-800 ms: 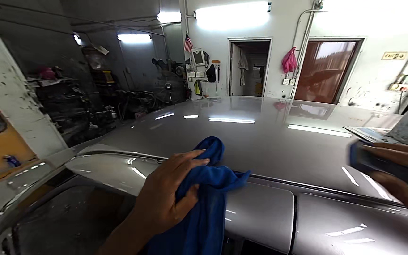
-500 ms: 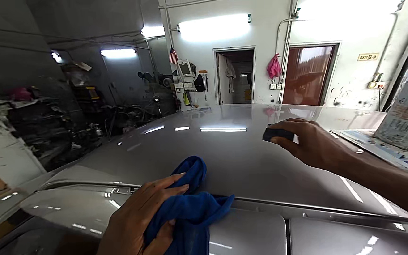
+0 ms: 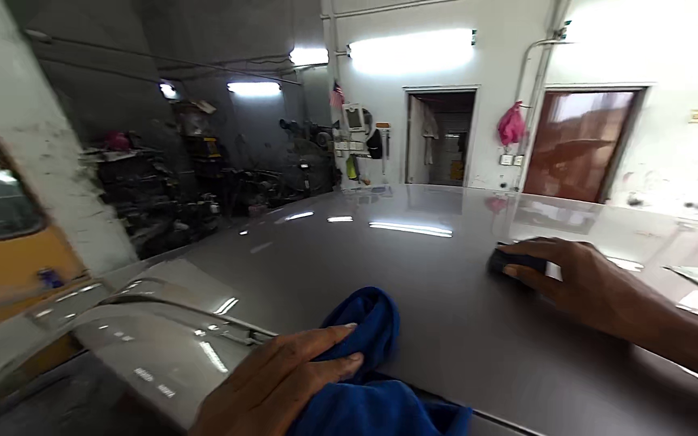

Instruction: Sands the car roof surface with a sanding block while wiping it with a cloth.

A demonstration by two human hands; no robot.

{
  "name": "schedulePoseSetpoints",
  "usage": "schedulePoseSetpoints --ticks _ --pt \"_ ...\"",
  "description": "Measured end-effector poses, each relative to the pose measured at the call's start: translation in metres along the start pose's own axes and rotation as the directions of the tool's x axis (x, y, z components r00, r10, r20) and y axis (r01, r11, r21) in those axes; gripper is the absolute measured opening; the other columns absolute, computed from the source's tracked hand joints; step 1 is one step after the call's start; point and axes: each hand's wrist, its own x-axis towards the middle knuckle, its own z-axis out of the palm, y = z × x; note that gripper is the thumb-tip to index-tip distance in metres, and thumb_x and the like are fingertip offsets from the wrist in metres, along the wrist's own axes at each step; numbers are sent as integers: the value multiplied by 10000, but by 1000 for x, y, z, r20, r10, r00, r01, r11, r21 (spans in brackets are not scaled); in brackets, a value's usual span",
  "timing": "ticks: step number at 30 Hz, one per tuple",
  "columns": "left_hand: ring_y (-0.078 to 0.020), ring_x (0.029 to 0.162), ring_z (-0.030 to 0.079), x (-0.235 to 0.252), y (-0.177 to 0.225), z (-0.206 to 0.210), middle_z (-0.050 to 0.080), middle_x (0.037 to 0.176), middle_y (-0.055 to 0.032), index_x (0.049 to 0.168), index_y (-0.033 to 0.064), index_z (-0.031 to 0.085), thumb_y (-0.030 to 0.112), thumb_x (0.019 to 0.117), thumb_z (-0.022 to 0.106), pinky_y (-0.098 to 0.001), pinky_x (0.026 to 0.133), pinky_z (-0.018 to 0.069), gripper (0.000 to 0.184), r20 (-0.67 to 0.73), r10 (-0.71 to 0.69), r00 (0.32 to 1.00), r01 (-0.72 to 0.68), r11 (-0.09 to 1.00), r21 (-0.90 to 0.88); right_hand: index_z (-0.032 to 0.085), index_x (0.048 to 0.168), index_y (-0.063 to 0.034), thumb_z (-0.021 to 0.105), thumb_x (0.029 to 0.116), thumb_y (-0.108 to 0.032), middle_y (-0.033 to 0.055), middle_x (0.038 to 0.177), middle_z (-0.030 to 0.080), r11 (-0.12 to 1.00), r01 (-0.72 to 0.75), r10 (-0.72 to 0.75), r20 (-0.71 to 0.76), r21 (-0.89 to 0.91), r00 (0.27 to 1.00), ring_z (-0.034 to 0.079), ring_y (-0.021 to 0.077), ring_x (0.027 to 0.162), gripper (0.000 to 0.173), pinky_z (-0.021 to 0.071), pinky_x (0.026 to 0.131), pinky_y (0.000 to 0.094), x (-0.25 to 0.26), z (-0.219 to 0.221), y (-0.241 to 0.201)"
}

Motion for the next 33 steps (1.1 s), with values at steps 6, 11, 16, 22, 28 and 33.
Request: schedulePoseSetpoints --ticks 6,11,16,22,28,33 --pt "-241 1325 566 2 2 4 626 1423 -102 1327 185 655 476 1031 377 -412 1079 458 500 -45 4 999 -2 999 45 740 1251 -220 537 968 -391 -28 1209 730 995 93 -95 -60 -44 994 697 162 1106 388 575 917 477 4 9 13" --pt "-238 1379 520 -1 -16 -11 577 1477 -80 1367 200 622 488 1015 445 -429 1130 438 487 62 171 983 -169 985 -41 735 1270 -182 576 968 -333 21 1224 724 996 78 -80 -43 -43 996 691 222 1116 373 555 926 536 0 5 8" --pt "-221 1339 528 -12 -65 -25 564 1484 -33 1391 283 598 559 1007 411 -406 1092 439 508 30 180 983 -182 980 78 749 1223 -224 572 954 -382 -44 1157 737 994 81 -85 -49 -78 995 702 144 1060 359 582 894 465 0 2 10" --pt "-257 1316 549 -15 -73 -39 576 1467 -111 1379 230 623 529 1005 472 -420 1094 433 502 88 196 977 -197 980 -1 743 1236 -228 607 978 -324 -32 1168 726 998 31 -31 -4 -58 1000 690 142 1064 307 581 899 428 2 0 4" --pt "-257 1230 574 -10 -80 -42 595 1430 -141 1334 196 655 501 1000 486 -403 1033 435 482 108 204 973 -204 979 -6 742 1259 -210 652 983 -301 -29 1190 728 999 -8 10 29 -52 1000 681 144 1100 304 560 951 433 8 1 3" --pt "-288 1182 576 -16 -76 -45 609 1404 -187 1328 166 664 476 998 509 -413 1017 415 479 79 144 986 -144 990 3 742 1234 -255 599 977 -365 -64 1167 719 997 18 -19 -6 -80 1000 675 107 1088 314 572 925 383 -9 -6 -7"
